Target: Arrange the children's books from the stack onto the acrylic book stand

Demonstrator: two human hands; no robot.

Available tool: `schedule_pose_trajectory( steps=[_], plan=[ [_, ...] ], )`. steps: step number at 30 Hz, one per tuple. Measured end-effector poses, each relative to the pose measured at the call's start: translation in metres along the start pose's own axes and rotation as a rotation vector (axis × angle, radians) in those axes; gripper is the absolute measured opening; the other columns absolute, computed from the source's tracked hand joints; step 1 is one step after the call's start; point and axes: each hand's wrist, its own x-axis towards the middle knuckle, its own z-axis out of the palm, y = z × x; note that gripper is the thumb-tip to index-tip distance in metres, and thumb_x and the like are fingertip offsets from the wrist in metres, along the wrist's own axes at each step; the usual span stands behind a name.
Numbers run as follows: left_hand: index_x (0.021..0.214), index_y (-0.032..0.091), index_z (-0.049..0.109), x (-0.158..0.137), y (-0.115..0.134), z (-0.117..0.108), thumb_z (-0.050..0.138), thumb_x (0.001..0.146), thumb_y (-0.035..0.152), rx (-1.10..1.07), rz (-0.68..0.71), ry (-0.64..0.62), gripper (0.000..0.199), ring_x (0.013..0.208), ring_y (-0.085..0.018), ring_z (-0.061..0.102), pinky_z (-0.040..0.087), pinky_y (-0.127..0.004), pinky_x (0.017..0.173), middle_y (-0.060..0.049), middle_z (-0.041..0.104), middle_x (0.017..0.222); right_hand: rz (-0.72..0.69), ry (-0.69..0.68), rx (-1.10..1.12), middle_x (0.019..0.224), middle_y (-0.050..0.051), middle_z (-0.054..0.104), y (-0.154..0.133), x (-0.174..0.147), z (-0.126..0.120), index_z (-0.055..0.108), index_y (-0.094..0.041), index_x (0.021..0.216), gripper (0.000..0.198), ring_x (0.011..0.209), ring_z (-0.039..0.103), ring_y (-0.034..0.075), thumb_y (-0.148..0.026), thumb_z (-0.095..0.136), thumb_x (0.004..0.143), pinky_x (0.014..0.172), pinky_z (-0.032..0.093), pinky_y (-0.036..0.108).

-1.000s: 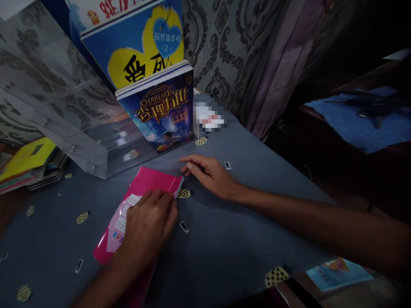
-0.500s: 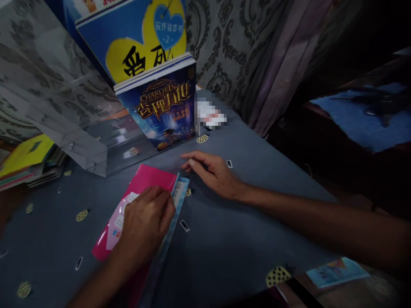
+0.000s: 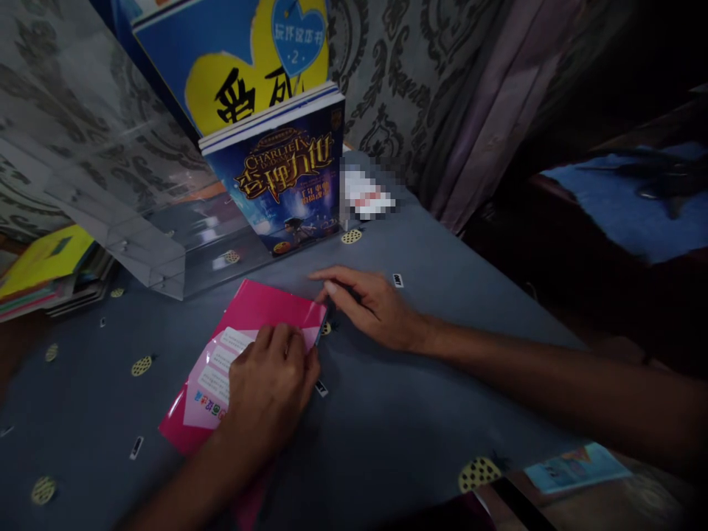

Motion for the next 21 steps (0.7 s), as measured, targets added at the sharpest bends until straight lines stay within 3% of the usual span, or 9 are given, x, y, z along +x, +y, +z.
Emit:
schedule_pose_trajectory(
  steps=[6, 12, 17, 21],
  plan=[
    [0.094, 0.013, 0.07, -0.003, 0.005, 0.004, 0.053, 0.094, 0.022, 0.067, 0.039, 0.059, 0.019, 0.077, -0.023, 0.065, 0.055, -0.032, 0.059, -0.01, 0.071, 0.088, -0.084, -0.129, -0.292, 0.096, 0.006, 0.077, 0.007, -0.005, 0.002, 0.071, -0.022, 0.116, 0.028, 0.087, 0.07, 0.021, -0.023, 0.05, 0.097, 0.083, 0.053, 0.035],
    [0.097, 0.013, 0.069, -0.004, 0.005, 0.004, 0.058, 0.095, 0.03, -0.029, -0.011, -0.027, 0.02, 0.089, -0.025, 0.065, 0.058, -0.037, 0.07, -0.012, 0.07, 0.101, -0.172, -0.172, -0.495, 0.088, 0.011, 0.075, -0.005, -0.015, 0.007, 0.071, -0.019, 0.108, 0.027, 0.086, 0.069, 0.027, -0.022, 0.046, 0.099, 0.083, 0.055, 0.044],
    [0.116, 0.013, 0.064, 0.001, -0.007, 0.005, 0.052, 0.1, 0.036, -0.095, -0.104, -0.116, 0.031, 0.102, -0.027, 0.063, 0.056, -0.044, 0.085, -0.013, 0.066, 0.114, -0.293, -0.192, -0.568, 0.127, 0.018, 0.07, 0.005, -0.017, 0.022, 0.066, -0.017, 0.123, 0.033, 0.119, 0.064, 0.032, -0.025, 0.042, 0.101, 0.096, 0.055, 0.054],
    [0.125, 0.012, 0.06, 0.007, -0.019, 0.004, 0.046, 0.103, 0.035, -0.163, -0.146, -0.176, 0.035, 0.114, -0.029, 0.059, 0.051, -0.047, 0.093, -0.014, 0.063, 0.123, -0.285, -0.244, -0.615, 0.138, 0.017, 0.063, 0.017, 0.001, 0.029, 0.06, -0.019, 0.134, 0.038, 0.131, 0.056, 0.032, -0.026, 0.045, 0.1, 0.102, 0.05, 0.056]
  ],
)
